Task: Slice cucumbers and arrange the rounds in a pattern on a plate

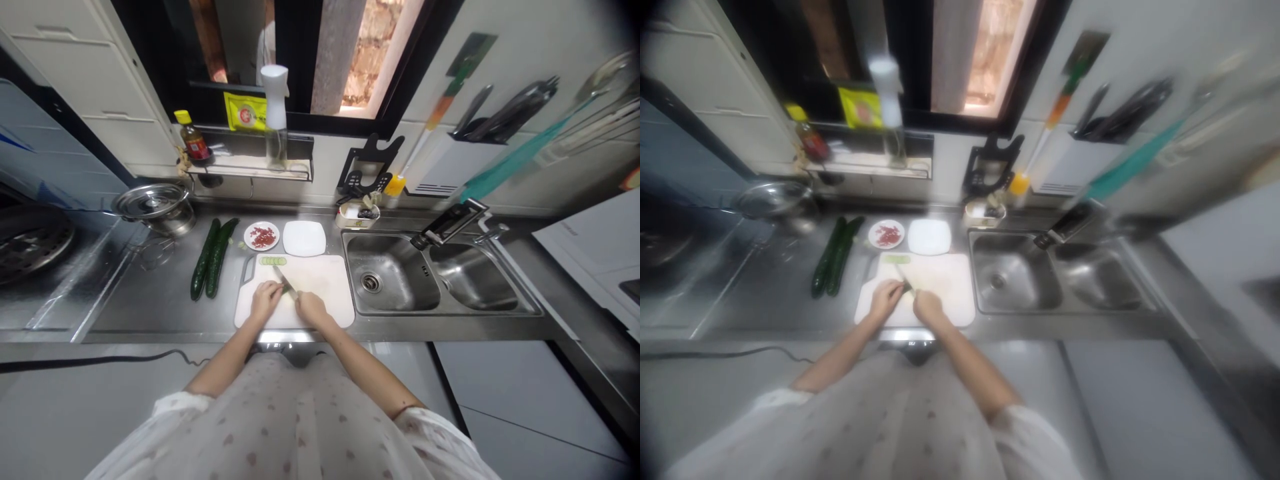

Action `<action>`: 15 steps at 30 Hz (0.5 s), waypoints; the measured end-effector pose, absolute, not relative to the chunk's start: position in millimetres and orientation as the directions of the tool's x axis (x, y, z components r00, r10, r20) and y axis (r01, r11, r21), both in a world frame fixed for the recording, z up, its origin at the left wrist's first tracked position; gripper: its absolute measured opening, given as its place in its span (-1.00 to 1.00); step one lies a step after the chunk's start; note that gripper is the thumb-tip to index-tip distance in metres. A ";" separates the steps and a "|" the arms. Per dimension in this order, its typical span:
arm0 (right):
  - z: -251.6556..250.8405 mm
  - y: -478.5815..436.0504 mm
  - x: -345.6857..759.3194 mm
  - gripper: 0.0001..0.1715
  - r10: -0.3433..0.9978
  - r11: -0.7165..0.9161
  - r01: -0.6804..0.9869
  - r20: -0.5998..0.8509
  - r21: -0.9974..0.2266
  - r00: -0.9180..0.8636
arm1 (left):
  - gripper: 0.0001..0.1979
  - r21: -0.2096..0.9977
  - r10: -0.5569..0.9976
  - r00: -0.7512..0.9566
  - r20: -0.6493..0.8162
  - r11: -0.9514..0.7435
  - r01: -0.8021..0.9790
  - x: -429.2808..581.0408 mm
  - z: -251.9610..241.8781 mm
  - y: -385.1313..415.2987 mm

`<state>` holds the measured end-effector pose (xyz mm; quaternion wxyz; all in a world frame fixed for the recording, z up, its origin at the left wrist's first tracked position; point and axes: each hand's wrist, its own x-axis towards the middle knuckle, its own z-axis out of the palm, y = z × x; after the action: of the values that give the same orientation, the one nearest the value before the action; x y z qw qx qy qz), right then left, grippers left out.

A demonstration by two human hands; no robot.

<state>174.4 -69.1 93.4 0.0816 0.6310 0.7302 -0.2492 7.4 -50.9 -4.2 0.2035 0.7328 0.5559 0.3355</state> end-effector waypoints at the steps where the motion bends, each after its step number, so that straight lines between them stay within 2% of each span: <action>1: 93.7 -68.2 173.7 -0.63 0.880 0.082 0.962 -0.434 -0.260 -0.192 | -0.77 0.673 0.951 0.159 0.263 -0.299 0.676 7.3 -3.7 -50.7; 15: 85.4 -52.9 162.8 -0.63 0.889 0.067 0.952 -0.415 -0.298 -0.193 | -0.77 0.665 0.950 0.181 0.256 -0.309 0.680 5.7 -4.5 -49.5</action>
<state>162.8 -52.9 85.4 0.0612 0.6323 0.7280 -0.2580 5.7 -49.5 -4.5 0.2064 0.7403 0.5505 0.3261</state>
